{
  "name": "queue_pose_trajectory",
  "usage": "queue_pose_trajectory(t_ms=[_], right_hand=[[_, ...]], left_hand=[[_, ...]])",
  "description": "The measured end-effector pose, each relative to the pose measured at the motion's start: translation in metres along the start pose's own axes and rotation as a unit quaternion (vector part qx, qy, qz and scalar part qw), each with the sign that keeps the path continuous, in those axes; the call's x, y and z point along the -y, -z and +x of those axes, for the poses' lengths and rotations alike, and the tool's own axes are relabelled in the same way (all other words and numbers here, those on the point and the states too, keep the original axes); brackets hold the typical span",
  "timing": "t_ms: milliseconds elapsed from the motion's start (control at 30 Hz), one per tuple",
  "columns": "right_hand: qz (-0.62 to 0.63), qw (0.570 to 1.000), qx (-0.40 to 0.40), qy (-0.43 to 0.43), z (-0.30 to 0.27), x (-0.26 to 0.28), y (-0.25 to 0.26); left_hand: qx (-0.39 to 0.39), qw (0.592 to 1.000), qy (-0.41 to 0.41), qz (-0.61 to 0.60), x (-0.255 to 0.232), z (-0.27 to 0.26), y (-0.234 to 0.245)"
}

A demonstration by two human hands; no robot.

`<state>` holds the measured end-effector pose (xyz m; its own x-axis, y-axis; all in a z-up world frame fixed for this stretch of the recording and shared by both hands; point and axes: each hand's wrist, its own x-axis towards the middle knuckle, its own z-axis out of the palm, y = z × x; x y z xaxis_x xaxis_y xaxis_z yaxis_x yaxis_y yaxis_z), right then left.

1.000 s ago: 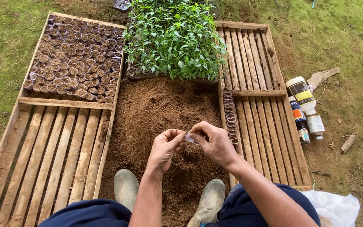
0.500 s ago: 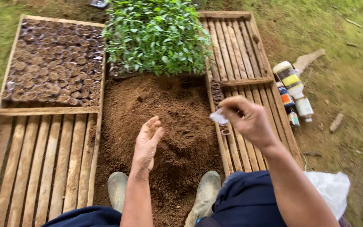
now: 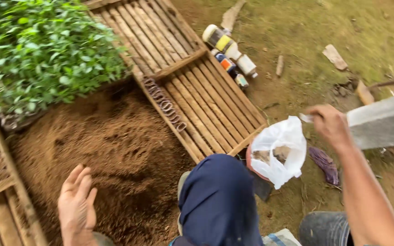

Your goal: The person fills small plastic seedling pots with soil from a large pile on a wooden tray. They use their hands to scoop the soil, pack it into the pots, and then place the filled pots into a row on the tray.

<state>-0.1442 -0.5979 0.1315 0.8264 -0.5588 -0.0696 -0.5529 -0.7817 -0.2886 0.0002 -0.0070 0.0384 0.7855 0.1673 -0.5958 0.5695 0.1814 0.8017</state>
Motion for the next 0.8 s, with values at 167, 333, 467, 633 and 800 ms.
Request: queue_pose_trajectory(t_ms=[167,333,467,633,800], right_hand=[[-0.097,0.916,0.099,-0.376,-0.051,-0.056,0.026],[-0.125,0.937,0.181,-0.272,-0.066,-0.073,-0.018],[-0.037,0.946,0.236,-0.221,-0.051,-0.061,-0.074],[-0.035,0.963,0.238,-0.126,-0.045,-0.027,-0.101],[0.016,0.976,0.206,-0.062,-0.046,0.005,-0.121]], left_hand=[[-0.006,1.000,-0.006,0.024,0.034,0.029,0.008],[-0.002,0.999,-0.003,0.044,0.030,0.020,-0.002],[-0.002,0.999,-0.010,0.038,0.030,0.019,0.000],[-0.019,0.999,-0.008,0.029,0.031,0.019,0.009],[-0.021,0.999,0.010,0.031,0.028,0.017,0.008]])
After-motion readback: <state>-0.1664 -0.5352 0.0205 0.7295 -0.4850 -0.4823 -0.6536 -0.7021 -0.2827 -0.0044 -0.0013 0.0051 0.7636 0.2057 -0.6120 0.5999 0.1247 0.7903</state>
